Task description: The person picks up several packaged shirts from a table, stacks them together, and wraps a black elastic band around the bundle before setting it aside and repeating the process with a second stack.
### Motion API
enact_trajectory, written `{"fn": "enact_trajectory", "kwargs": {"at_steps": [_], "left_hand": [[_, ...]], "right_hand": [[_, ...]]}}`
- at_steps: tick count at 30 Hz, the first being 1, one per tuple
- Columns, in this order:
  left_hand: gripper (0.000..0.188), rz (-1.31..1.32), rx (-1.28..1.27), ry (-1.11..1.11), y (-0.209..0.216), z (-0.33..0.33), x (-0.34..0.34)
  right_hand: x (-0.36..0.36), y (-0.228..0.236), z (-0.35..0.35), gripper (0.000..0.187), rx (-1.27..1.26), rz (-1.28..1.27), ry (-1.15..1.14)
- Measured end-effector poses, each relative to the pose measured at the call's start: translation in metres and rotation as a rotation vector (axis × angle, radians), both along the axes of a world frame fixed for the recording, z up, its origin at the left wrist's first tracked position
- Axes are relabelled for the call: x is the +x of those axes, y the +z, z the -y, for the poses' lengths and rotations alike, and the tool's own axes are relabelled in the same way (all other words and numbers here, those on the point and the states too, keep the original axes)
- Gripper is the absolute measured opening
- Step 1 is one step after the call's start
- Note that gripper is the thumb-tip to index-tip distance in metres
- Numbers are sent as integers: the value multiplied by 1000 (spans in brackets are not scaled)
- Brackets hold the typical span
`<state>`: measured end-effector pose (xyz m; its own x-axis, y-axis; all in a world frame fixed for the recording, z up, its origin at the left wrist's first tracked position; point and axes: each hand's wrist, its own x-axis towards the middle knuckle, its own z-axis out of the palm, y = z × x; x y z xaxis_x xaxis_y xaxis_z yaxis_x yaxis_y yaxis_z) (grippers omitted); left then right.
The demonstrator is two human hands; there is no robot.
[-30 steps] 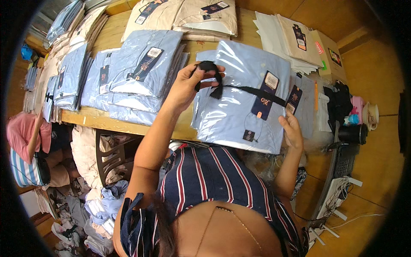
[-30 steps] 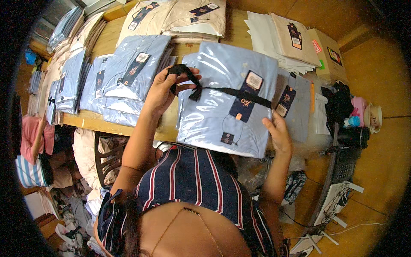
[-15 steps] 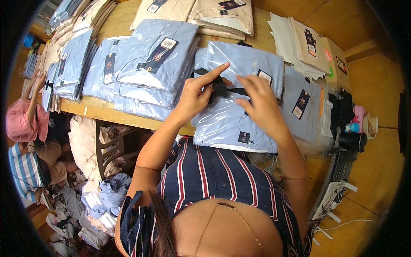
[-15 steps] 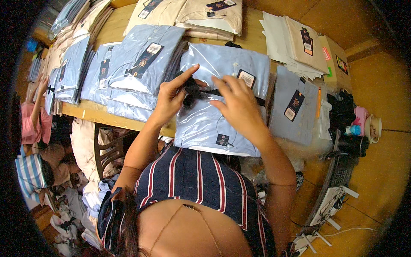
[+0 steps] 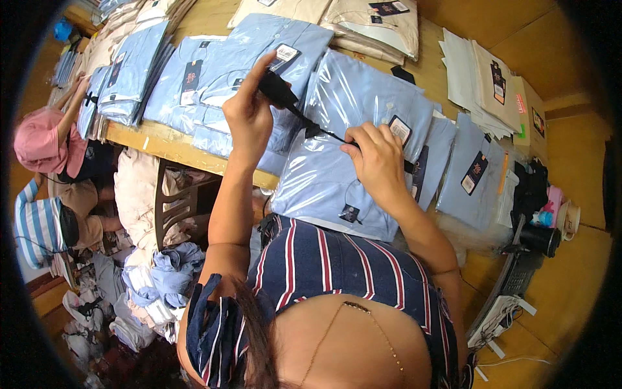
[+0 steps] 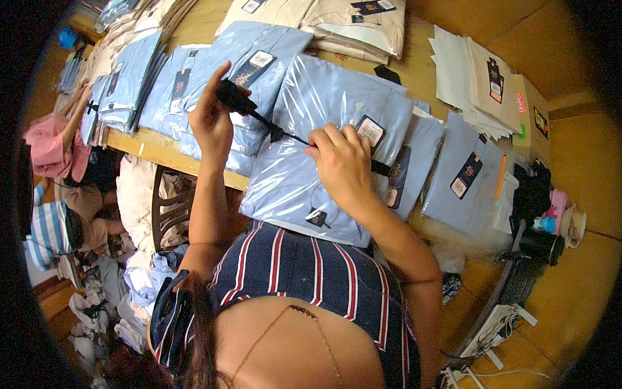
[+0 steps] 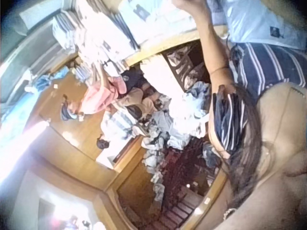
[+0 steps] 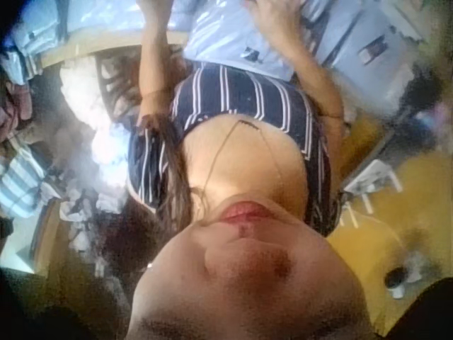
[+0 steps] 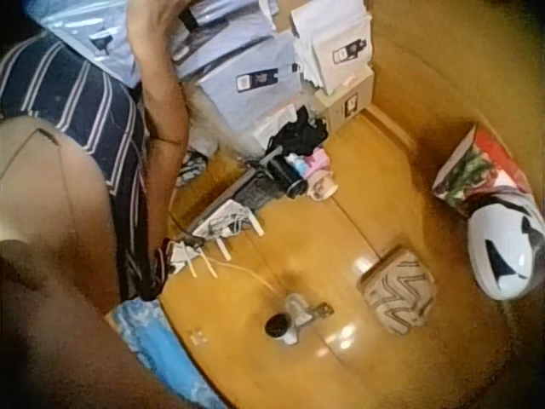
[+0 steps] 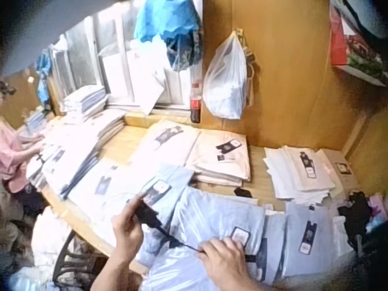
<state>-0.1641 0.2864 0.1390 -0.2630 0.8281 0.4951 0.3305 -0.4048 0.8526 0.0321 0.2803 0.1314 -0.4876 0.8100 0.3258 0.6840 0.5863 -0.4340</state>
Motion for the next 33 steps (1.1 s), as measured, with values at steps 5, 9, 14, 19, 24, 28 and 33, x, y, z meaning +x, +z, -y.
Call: {"fn": "enact_trajectory", "kwargs": {"at_steps": [5, 9, 14, 19, 24, 28, 33], "left_hand": [[50, 30, 6, -92, -3, 4, 9], [44, -38, -97, -165, 14, 8, 6], [42, 91, -336, -170, 18, 2, -14], [62, 509, -383, -592, -38, -10, -18], [58, 280, -343, -451, -43, -2, -9], [44, -145, -428, -317, -60, 7, -11], [22, -119, -374, -361, -60, 14, -18]], "right_hand": [[-15, 4, -5, 16, -2, 71, 85], [-50, 6, -33, 16, -132, -110, 186], [-60, 1, -42, 14, 28, -171, 263], [-59, 35, -41, 15, 62, -19, 231], [-61, 45, -53, 13, -143, -64, 152], [-51, 70, -66, 11, -210, -353, 100], [-31, 110, -71, 20, -171, -413, 8]]}}
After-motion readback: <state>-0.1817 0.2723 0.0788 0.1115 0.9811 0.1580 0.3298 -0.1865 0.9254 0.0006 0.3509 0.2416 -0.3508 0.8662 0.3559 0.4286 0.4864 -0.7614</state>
